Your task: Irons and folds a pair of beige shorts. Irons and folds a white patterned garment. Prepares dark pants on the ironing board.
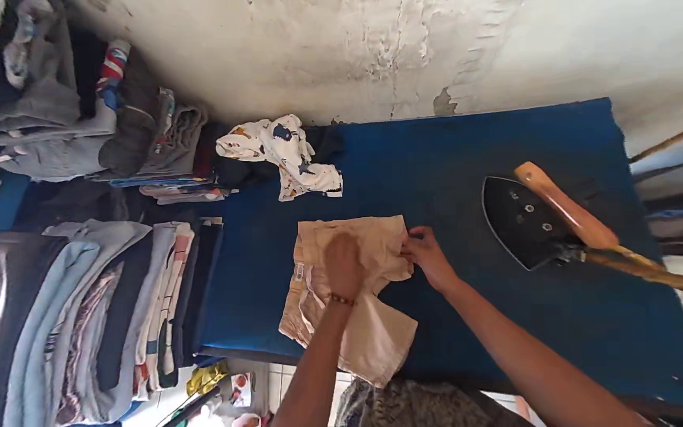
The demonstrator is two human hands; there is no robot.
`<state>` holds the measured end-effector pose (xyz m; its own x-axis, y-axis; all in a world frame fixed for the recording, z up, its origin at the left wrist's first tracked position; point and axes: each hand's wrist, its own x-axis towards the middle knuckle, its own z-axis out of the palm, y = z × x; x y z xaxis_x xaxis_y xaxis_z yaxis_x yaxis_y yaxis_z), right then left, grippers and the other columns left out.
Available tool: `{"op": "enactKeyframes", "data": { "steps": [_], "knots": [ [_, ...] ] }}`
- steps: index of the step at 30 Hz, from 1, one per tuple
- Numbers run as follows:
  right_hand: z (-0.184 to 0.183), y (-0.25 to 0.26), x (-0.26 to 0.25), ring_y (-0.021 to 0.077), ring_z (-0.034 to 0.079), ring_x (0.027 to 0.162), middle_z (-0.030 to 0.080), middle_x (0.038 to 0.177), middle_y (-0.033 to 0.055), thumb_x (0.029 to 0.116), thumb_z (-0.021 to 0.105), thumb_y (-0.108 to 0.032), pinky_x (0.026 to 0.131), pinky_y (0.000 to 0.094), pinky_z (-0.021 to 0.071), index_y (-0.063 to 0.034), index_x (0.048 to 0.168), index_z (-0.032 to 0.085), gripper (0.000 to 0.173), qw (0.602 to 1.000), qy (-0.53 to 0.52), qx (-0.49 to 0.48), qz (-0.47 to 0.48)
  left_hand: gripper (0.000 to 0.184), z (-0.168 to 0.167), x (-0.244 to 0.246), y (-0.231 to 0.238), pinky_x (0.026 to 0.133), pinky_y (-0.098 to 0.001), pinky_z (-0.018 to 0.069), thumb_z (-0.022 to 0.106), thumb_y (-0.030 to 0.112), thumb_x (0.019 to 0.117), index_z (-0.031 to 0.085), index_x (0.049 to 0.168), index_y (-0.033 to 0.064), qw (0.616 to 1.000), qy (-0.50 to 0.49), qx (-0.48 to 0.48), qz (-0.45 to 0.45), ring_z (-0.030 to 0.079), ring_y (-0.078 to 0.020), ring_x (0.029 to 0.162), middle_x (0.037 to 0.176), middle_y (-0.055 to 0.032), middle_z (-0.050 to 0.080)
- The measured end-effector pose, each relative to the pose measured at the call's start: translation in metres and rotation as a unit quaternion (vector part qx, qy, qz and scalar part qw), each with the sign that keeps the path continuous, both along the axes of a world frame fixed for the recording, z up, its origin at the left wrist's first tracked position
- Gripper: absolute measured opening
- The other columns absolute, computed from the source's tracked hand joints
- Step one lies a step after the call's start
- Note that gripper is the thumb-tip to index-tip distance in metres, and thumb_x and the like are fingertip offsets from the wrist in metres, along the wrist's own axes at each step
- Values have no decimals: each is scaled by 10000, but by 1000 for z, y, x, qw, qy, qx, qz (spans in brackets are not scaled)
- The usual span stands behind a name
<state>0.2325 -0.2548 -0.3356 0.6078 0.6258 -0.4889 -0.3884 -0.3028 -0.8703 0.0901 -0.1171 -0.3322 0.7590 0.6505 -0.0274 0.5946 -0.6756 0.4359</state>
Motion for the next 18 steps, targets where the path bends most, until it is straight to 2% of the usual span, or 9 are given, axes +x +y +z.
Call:
{"op": "enactKeyframes", "data": {
  "steps": [3, 5, 7, 9, 11, 13, 15, 16, 18],
  "knots": [
    [13, -5, -5, 256, 706, 1030, 646, 1243, 219, 894, 730, -7, 882, 417, 597, -9, 1439, 415, 630, 987, -69, -29, 142, 470, -28, -3, -25, 1178, -617, 313, 521, 228, 1031, 562, 1458, 37, 995, 33, 8, -93, 466, -412, 1424, 1520, -195, 520],
    [31, -8, 6, 328, 680, 1025, 602, 1291, 251, 896, 689, 56, 842, 470, 582, -37, 1422, 503, 565, 959, -121, -119, 227, 590, -32, -4, -26, 1193, -639, 258, 495, 421, 1038, 493, 1528, 93, 992, 56, 14, -116, 405, -409, 1470, 1593, -147, 445],
    [40, -10, 14, 425, 607, 1189, 487, 1442, 284, 933, 644, 37, 975, 541, 525, -61, 1454, 515, 546, 906, -182, -247, 290, 778, -29, -5, -25, 1219, -641, 180, 457, 629, 994, 402, 1586, 127, 987, 92, 2, -132, 310, -398, 1523, 1655, -116, 347],
    [47, -5, 11, 463, 601, 1211, 459, 1480, 286, 970, 573, 9, 999, 580, 508, -53, 1430, 552, 466, 870, -278, -315, 258, 919, -25, -2, -23, 1228, -643, 133, 449, 750, 930, 354, 1608, 137, 985, 110, -10, -136, 256, -391, 1545, 1678, -104, 299],
    [50, 11, -4, 469, 556, 1273, 511, 1445, 294, 982, 529, 47, 1055, 584, 469, 24, 1338, 618, 368, 882, -355, -230, 210, 968, -21, 0, -22, 1223, -655, 116, 465, 769, 907, 342, 1610, 116, 982, 120, -21, -144, 234, -397, 1551, 1680, -119, 287],
    [32, 29, -25, 434, 588, 1285, 607, 1370, 274, 981, 485, 69, 1089, 541, 472, 58, 1276, 656, 341, 866, -432, -90, 235, 871, -17, -4, -19, 1220, -657, 98, 585, 608, 917, 425, 1554, 36, 981, 118, -39, -147, 246, -393, 1547, 1645, -167, 347],
    [-6, 33, -22, 413, 462, 1440, 522, 1518, 223, 1053, 424, -62, 1196, 608, 309, 12, 1454, 545, 426, 819, -478, -69, 309, 773, -27, -16, -13, 1217, -650, 152, 545, 526, 965, 454, 1528, 5, 989, 98, 5, -111, 329, -375, 1519, 1611, -168, 410],
    [-28, 27, -12, 353, 318, 1539, 392, 1635, 151, 1103, 352, -273, 1246, 630, 173, -71, 1577, 410, 519, 795, -492, -104, 339, 758, -35, -23, -8, 1210, -646, 201, 484, 549, 996, 444, 1542, 25, 993, 83, 40, -80, 368, -366, 1502, 1611, -139, 420],
    [-45, 23, 7, 289, 151, 1597, 234, 1711, 94, 1064, 285, -593, 1240, 672, 26, -129, 1649, 245, 748, 771, -501, -151, 363, 794, -40, -27, -3, 1200, -649, 219, 426, 614, 1000, 406, 1573, 65, 994, 75, 68, -37, 370, -366, 1501, 1631, -92, 399]
  ]
}}
